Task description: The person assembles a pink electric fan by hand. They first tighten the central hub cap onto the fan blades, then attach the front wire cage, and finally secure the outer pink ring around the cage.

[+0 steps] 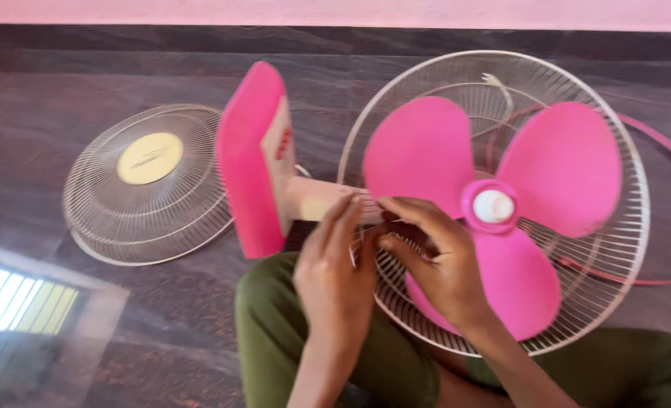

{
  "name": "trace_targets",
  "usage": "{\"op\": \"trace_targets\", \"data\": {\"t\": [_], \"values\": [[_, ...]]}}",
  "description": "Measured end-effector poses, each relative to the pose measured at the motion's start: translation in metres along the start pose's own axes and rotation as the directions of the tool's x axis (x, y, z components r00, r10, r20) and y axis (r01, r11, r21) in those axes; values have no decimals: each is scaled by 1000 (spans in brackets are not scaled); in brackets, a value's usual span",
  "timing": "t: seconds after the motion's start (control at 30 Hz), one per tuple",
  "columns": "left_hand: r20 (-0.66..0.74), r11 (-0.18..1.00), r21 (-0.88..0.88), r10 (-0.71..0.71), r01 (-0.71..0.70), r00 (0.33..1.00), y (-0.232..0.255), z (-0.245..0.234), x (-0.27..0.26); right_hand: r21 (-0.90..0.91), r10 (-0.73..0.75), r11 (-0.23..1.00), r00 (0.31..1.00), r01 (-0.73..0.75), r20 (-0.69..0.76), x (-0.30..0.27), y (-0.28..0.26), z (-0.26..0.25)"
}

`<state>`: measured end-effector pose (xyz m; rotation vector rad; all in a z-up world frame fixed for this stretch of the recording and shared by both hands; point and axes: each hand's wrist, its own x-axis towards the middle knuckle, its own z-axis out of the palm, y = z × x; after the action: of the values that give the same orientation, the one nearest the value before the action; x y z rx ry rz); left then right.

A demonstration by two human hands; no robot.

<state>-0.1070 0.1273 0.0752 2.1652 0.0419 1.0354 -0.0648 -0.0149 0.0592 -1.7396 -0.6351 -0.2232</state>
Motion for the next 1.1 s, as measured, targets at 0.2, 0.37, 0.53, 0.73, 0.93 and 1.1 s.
{"op": "trace_targets", "data": {"t": [0.2, 0.37, 0.53, 0.73, 0.93, 1.1], "values": [[-152, 987, 126, -80, 100, 985, -48, -78, 7, 258, -98, 964, 990, 68, 105, 28, -23, 95], [-219, 963, 160, -178, 215, 959, -102, -122, 7, 123, -103, 989, 967, 76, 233, 52, -44, 154], [-251, 884, 89, -426, 459, 869, -186, -140, -7, -83, -231, 954, 880, 289, 414, 82, -34, 213], [-293, 788, 150, -541, 597, 789, -272, -137, -22, -253, -188, 896, 829, 364, 527, 119, 11, 291], [-242, 783, 418, -392, 460, 887, -317, -130, -18, -438, -112, 803, 824, 404, 555, 134, 67, 340], [-66, 759, 568, -343, 318, 937, -342, -120, -8, -523, 4, 782, 835, 341, 550, 128, 91, 346]]}}
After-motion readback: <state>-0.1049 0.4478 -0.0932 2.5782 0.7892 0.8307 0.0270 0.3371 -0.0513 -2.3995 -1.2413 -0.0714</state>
